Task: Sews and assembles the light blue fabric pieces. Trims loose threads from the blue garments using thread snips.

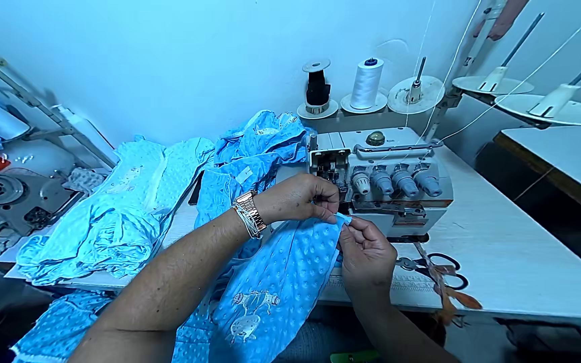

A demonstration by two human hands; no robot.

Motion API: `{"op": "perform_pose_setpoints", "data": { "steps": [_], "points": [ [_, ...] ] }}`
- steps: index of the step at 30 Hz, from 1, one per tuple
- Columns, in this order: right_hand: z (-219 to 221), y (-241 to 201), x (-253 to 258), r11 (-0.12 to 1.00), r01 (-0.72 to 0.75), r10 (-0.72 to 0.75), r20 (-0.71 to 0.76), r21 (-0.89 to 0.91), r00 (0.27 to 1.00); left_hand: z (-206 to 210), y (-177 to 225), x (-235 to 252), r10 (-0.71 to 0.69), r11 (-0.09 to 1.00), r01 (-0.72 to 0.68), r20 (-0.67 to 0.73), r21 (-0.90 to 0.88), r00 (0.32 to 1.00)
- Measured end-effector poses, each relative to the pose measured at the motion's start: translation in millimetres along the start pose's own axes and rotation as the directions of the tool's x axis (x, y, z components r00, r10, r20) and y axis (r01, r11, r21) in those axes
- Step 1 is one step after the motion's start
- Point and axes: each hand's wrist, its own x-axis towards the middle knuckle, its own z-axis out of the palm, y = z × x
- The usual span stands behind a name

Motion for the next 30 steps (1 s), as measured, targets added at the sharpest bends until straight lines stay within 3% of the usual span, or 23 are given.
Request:
{"op": "perform_pose_setpoints", "data": {
  "steps": [5,17,20,24,30],
  "points": [
    [2.0,0.3,-2.0,0.999,0.045,-0.045,0.019,-0.013,0.999,0.5,-1.8,-1.4,0.042,0.999,-0.041,-0.009,0.028,0.999],
    [4.3,-7.1,-1.0,1.0,-0.011,0.011,0.012,0.001,1.0,4.2,1.1,-2.7,0.006,1.0,-0.007,-0.02,-0.018,1.0],
    [6.2,-8.6,-0.5,0.999,-0.03,0.029,0.027,0.026,0.999,4.1,3.0,-4.4,-0.056,0.997,0.059,0.068,-0.05,0.996],
    [15.6,-10.2,-2.9,0.975,-0.189,0.185,0.046,0.113,0.982,0.7,0.8,-8.3,-0.091,0.984,0.075,0.093,0.164,0.991],
    [23.3,3.8,-42.6,0.918,-0.385,0.367,0.165,0.094,0.915,18.9,-28.9,-23.2,-0.218,0.947,0.236,-0.107,0.217,0.97]
  ]
}}
